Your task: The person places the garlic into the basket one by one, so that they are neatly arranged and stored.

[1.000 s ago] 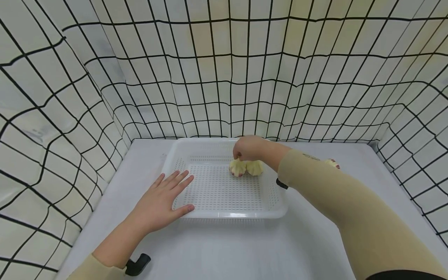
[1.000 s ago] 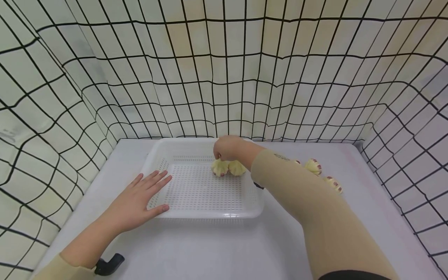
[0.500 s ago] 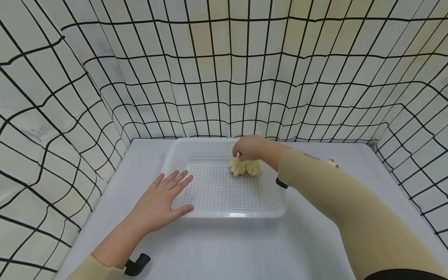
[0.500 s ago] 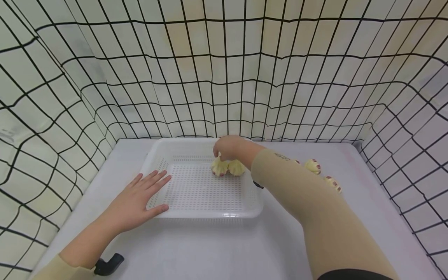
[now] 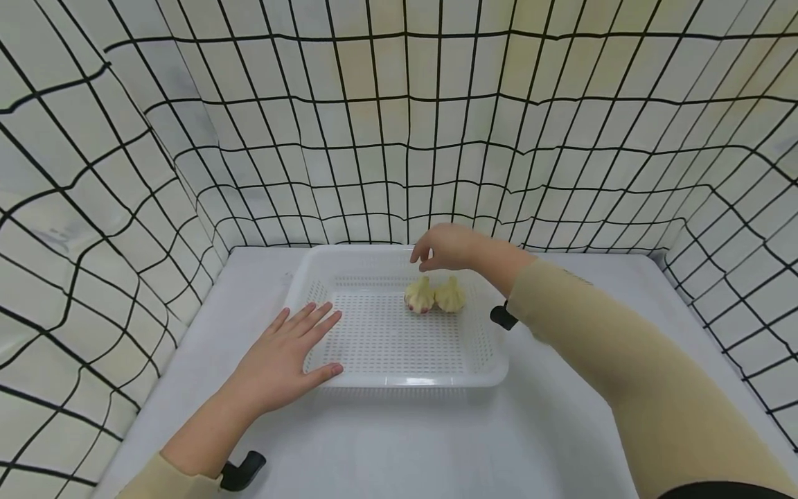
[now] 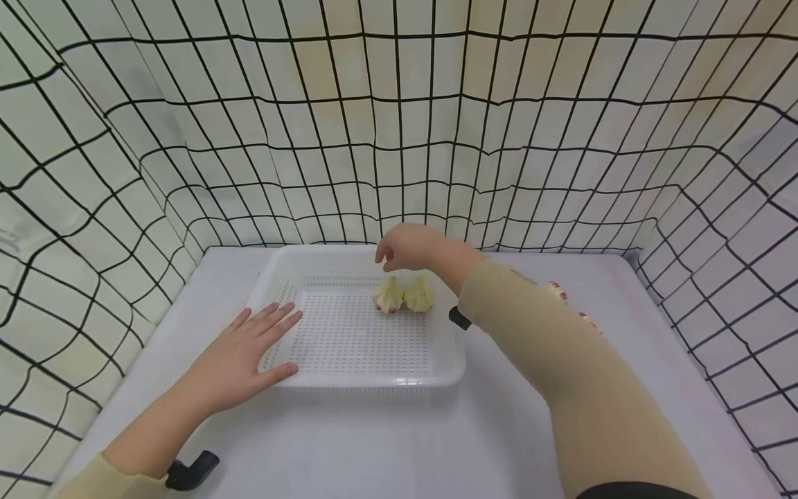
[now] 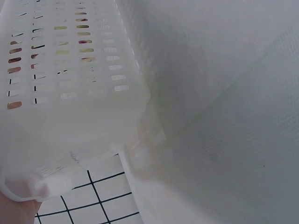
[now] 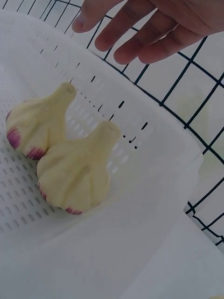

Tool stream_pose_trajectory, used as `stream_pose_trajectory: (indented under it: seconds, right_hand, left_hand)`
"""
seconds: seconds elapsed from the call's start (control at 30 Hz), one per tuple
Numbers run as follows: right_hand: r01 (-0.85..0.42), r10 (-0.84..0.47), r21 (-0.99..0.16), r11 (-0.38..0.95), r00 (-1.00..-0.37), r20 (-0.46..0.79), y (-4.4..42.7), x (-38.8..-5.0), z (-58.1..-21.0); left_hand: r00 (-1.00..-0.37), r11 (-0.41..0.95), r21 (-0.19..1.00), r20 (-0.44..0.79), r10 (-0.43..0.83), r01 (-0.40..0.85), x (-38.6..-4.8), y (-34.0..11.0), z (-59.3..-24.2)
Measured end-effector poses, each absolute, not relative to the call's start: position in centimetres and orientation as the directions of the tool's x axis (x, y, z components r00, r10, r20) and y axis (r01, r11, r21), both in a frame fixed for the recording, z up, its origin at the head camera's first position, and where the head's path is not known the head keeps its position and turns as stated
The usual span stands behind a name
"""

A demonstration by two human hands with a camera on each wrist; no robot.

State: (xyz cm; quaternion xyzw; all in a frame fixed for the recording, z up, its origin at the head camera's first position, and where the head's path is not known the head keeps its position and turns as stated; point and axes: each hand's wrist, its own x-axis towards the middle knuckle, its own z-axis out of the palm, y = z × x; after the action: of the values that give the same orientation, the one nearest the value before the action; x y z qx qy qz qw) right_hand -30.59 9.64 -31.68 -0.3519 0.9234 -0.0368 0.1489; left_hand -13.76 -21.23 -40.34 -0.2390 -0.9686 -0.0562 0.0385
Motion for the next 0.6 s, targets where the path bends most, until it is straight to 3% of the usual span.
stream_pose_trajectory:
  seconds: [0.37,0.6]
  right_hand:
    - [-0.493,-0.556,-0.334,0.803,-0.822,-0.123,13.3,-29.4,-30.6]
    - [-0.477,-0.537,-0.376,0.795,-0.841,-0.067,16.7,-28.0,-31.2]
  left_hand:
    - [-0.885,0.880,0.104,0.099,0.455,0.464,-13.9,-21.1,-40.2]
    - [-0.885,0.879,0.108,0.105,0.454,0.464,-13.8,-21.1,-40.3]
